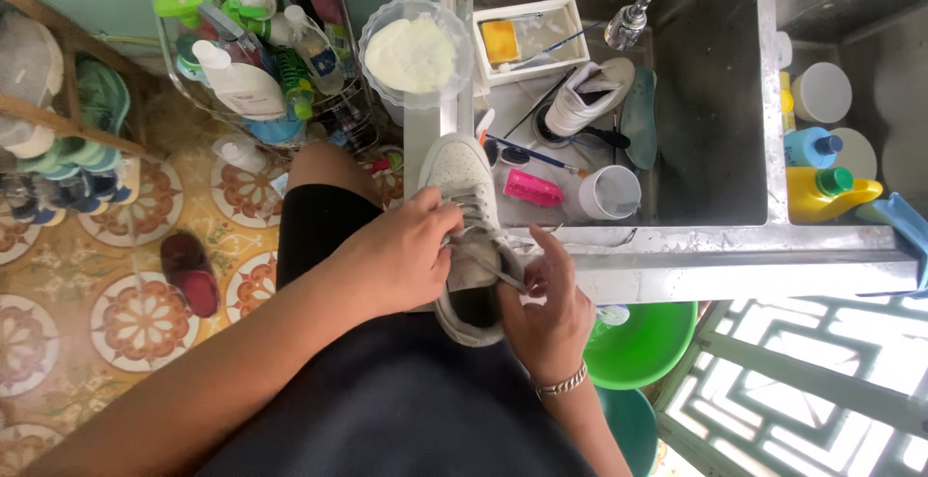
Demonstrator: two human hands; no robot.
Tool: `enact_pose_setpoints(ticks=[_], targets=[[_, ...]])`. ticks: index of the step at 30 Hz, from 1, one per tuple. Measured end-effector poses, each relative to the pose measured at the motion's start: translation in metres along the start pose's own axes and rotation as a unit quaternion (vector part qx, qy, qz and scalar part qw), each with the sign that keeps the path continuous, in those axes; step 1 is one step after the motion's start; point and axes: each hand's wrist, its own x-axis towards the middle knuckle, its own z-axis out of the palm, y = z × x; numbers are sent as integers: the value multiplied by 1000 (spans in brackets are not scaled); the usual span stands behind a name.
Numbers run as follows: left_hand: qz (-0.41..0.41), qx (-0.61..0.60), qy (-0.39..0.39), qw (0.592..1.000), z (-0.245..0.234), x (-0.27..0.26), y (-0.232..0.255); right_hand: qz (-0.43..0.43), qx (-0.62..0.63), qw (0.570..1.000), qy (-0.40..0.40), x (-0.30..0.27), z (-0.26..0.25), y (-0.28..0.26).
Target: Scrubbing, rinsing, and drying a white sneaker at a utility sink.
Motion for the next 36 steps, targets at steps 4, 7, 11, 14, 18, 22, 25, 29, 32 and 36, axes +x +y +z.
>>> enact_pose_setpoints(ticks=[4, 7, 11, 14, 18, 22, 25, 29, 32, 36], targets=[[20, 19, 21, 999, 1, -6, 4, -43, -5, 998, 44, -9, -5, 5], [17, 21, 54, 998, 6, -8, 8, -117, -48, 988, 84, -14, -9, 4], [45, 37, 60, 996, 14, -7, 7, -133, -41, 986, 94, -13, -12, 0], [52, 85, 55, 993, 9, -4, 18, -119, -14, 989, 86, -10, -13, 0], [30, 160, -25, 986, 10, 1, 28, -113, -31, 989, 94, -13, -11, 3], [-35, 47, -96, 994, 15, 5, 14, -33, -30, 996, 78, -8, -14, 16], [-3, -26, -27, 999, 21, 2, 10, -22, 41, 997, 58, -9, -16, 23], [-36, 18, -7, 999, 18, -2, 21, -44, 18, 997, 54, -7, -21, 20], [-51, 44, 5, 998, 17, -5, 27, -58, 14, 997, 51, -4, -27, 14], [-11, -10, -22, 1000, 12, -3, 18, -44, 2, 997, 67, 1, -30, 17]])
